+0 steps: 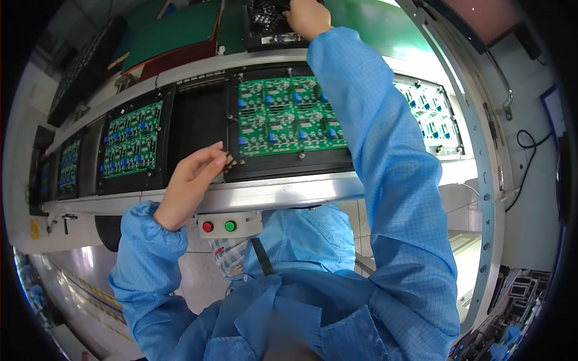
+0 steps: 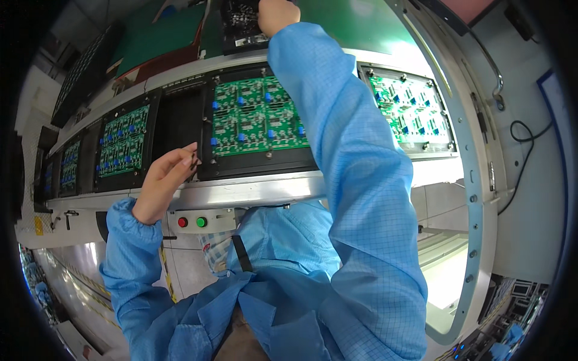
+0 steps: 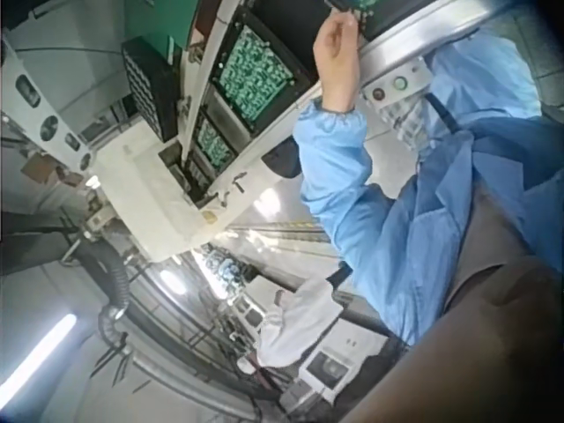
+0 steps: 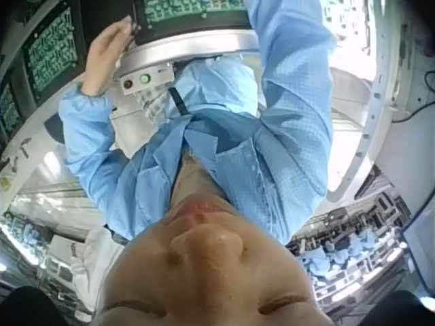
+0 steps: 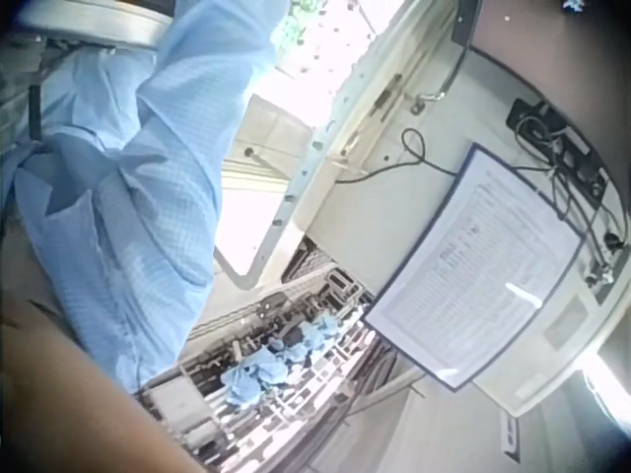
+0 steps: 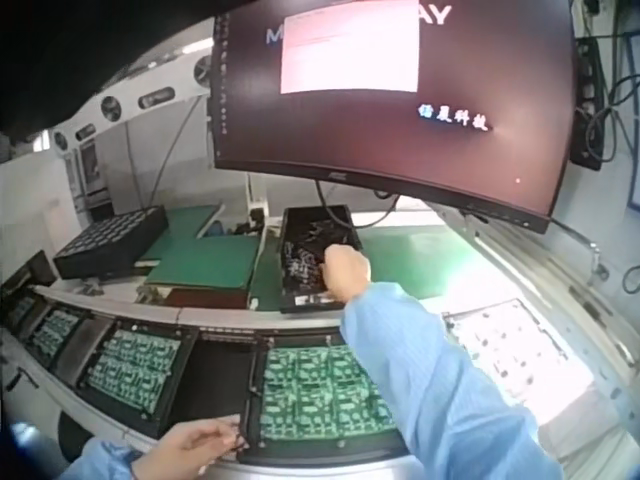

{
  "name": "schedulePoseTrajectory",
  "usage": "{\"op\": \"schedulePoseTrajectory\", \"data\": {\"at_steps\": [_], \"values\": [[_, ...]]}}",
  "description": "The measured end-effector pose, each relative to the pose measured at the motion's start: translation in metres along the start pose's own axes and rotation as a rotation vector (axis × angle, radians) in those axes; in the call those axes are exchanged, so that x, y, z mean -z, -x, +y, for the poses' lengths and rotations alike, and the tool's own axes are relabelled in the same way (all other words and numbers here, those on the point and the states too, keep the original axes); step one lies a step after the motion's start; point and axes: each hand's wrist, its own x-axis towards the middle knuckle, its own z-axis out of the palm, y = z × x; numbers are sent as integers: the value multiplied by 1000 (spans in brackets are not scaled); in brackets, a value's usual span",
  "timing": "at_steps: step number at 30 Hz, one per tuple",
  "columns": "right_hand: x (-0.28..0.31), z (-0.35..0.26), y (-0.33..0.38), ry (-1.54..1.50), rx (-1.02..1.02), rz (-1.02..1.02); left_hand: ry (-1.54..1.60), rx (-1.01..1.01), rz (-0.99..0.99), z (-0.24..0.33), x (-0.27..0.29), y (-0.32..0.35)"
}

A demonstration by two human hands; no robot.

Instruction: Inspecting and testing printed circuit boards on an assembly line using a stylus tool.

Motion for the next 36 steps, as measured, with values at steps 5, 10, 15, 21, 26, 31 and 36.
{"op": "schedulePoseTrajectory", "data": {"at_steps": [5,10,15,21,26,31,36], "values": [[-14,-13,-5,51,60,-53,-43,-38,-18,-8,7,4],[-12,-31,-2,93,169,-13,-37,-97,-58,-14,21,5],[-12,-64,19,47,222,-45,-39,-87,-110,-25,42,5],[3,-103,39,-8,251,-51,-228,-192,-100,-36,62,8],[46,-104,97,-75,413,44,-625,-450,18,-38,68,-22],[60,-111,192,-354,119,-461,-697,-482,-37,-32,64,-57],[50,-101,215,-311,155,-566,-768,-414,-114,-26,54,-70]]}}
